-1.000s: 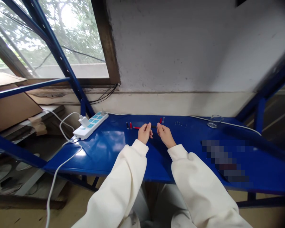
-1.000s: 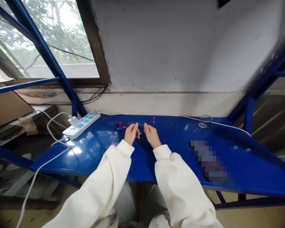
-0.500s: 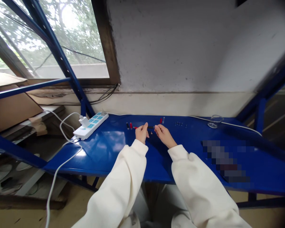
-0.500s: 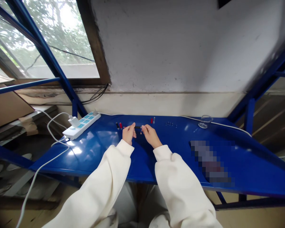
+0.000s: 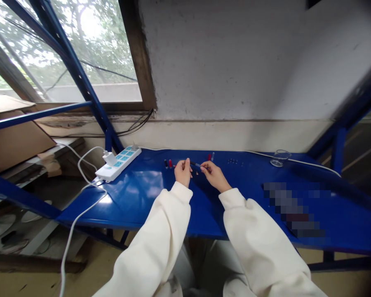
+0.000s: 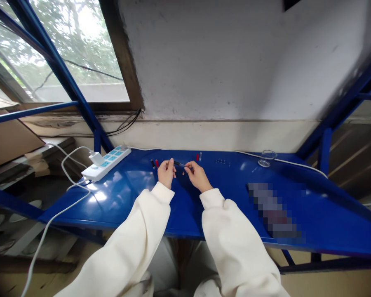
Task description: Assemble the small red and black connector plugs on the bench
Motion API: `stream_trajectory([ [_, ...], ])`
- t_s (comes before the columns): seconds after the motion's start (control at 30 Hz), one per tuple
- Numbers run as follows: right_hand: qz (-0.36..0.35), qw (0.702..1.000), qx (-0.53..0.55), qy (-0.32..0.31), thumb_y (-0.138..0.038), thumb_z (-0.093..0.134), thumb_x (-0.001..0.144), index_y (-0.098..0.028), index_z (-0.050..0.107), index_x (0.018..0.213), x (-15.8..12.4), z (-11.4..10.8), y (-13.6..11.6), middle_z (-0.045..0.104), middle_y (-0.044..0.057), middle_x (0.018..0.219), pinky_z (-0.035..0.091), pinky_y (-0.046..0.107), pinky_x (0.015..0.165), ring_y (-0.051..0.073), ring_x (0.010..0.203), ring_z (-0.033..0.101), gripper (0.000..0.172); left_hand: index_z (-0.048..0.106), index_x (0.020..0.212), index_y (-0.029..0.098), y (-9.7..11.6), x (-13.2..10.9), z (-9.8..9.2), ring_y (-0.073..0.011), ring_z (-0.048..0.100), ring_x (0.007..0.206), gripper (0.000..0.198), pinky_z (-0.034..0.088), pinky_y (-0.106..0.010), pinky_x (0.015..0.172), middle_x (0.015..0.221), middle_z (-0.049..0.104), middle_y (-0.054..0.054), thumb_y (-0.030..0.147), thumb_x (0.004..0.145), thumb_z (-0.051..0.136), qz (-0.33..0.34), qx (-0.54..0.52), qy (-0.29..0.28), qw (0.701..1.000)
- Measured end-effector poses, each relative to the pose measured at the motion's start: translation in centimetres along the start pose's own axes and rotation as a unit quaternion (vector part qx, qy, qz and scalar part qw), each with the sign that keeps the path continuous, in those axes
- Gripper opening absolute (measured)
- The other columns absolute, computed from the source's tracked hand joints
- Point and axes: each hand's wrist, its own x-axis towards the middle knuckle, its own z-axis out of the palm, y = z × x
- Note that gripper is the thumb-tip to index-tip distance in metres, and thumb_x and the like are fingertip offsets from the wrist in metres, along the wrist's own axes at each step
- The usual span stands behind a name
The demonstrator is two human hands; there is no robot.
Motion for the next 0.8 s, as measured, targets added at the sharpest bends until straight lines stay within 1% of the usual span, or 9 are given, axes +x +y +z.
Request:
stream_trajectory([
  [0.07,0.009,1.000,0.003,0.025,-0.039,0.043,0.077,-0.018,0.052,0.087,0.1,-0.1,0.3,0.058,0.003,0.072,0.043,0.028,0.063,0.013,0.063,0.054,0.025,0.050,0.072,0.016,0.0,0.1,-0.2,-0.0033,0.038,0.029,0.036,0.029,-0.017,0.032,0.048,0.047,0.006,0.051,0.070,0.051,0.006,-0.004,0.025,1.000],
  [0.13,0.019,0.998,0.025,0.055,-0.041,0.043,0.078,-0.017,0.051,0.087,0.3,-0.1,0.5,0.058,0.004,0.073,0.043,0.028,0.063,0.014,0.064,0.054,0.026,0.051,0.075,0.015,0.0,0.2,-0.2,-0.0032,0.038,0.030,0.036,0.029,-0.017,0.032,0.048,0.047,0.006,0.050,0.067,0.055,-0.006,-0.002,0.023,1.000],
  [0.23,0.028,0.994,0.076,0.076,-0.043,0.045,0.076,-0.017,0.051,0.086,0.4,0.1,0.3,0.058,0.005,0.076,0.044,0.027,0.061,0.013,0.065,0.053,0.029,0.054,0.074,0.014,-0.1,0.2,0.0,-0.0037,0.039,0.031,0.036,0.028,-0.017,0.032,0.046,0.048,0.005,0.047,0.063,0.062,-0.040,-0.003,-0.043,0.998],
  [0.3,0.036,0.992,0.108,0.060,-0.045,0.047,0.074,-0.017,0.052,0.084,0.3,0.4,0.0,0.058,0.005,0.077,0.044,0.026,0.058,0.012,0.064,0.052,0.030,0.055,0.073,0.013,-0.1,0.0,0.2,-0.0040,0.040,0.031,0.036,0.028,-0.017,0.032,0.046,0.049,0.004,0.046,0.062,0.063,-0.053,-0.012,-0.094,0.994],
  [0.37,0.049,0.989,0.140,0.025,-0.046,0.050,0.072,-0.017,0.053,0.082,0.2,0.7,-0.3,0.057,0.003,0.074,0.042,0.024,0.052,0.012,0.061,0.052,0.031,0.055,0.073,0.013,-0.2,-0.1,0.3,-0.0041,0.041,0.031,0.035,0.029,-0.017,0.033,0.046,0.049,0.004,0.045,0.062,0.063,-0.056,-0.024,-0.121,0.991],
  [0.43,0.060,0.985,0.164,-0.007,-0.046,0.052,0.071,-0.017,0.053,0.082,0.1,0.9,-0.4,0.056,0.002,0.070,0.041,0.023,0.049,0.012,0.060,0.052,0.031,0.055,0.073,0.013,-0.3,-0.1,0.4,-0.0041,0.041,0.032,0.035,0.029,-0.018,0.033,0.046,0.048,0.005,0.045,0.062,0.063,-0.052,-0.033,-0.128,0.990],
  [0.53,0.061,0.986,0.156,-0.016,-0.045,0.053,0.070,-0.017,0.054,0.081,0.1,1.0,-0.3,0.057,0.002,0.070,0.041,0.024,0.051,0.012,0.060,0.052,0.030,0.054,0.072,0.014,-0.3,-0.1,0.3,-0.0047,0.041,0.032,0.035,0.029,-0.018,0.033,0.043,0.045,0.006,0.048,0.065,0.059,-0.041,-0.039,-0.127,0.990],
  [0.67,0.025,0.993,0.119,-0.007,-0.041,0.055,0.070,-0.016,0.056,0.076,0.2,0.9,0.0,0.058,0.002,0.073,0.042,0.026,0.061,0.011,0.062,0.052,0.026,0.052,0.066,0.015,-0.2,-0.1,0.2,-0.0049,0.039,0.031,0.036,0.028,-0.018,0.034,0.039,0.042,0.007,0.050,0.067,0.056,-0.037,-0.035,-0.130,0.990],
  [0.8,-0.001,0.994,0.098,-0.042,-0.039,0.052,0.072,-0.017,0.053,0.072,0.2,1.0,-0.1,0.055,0.000,0.067,0.040,0.025,0.060,0.010,0.059,0.049,0.022,0.051,0.063,0.015,-0.1,-0.1,0.3,-0.0040,0.037,0.029,0.036,0.026,-0.018,0.033,0.039,0.042,0.007,0.050,0.067,0.056,-0.041,-0.025,-0.130,0.990],
])
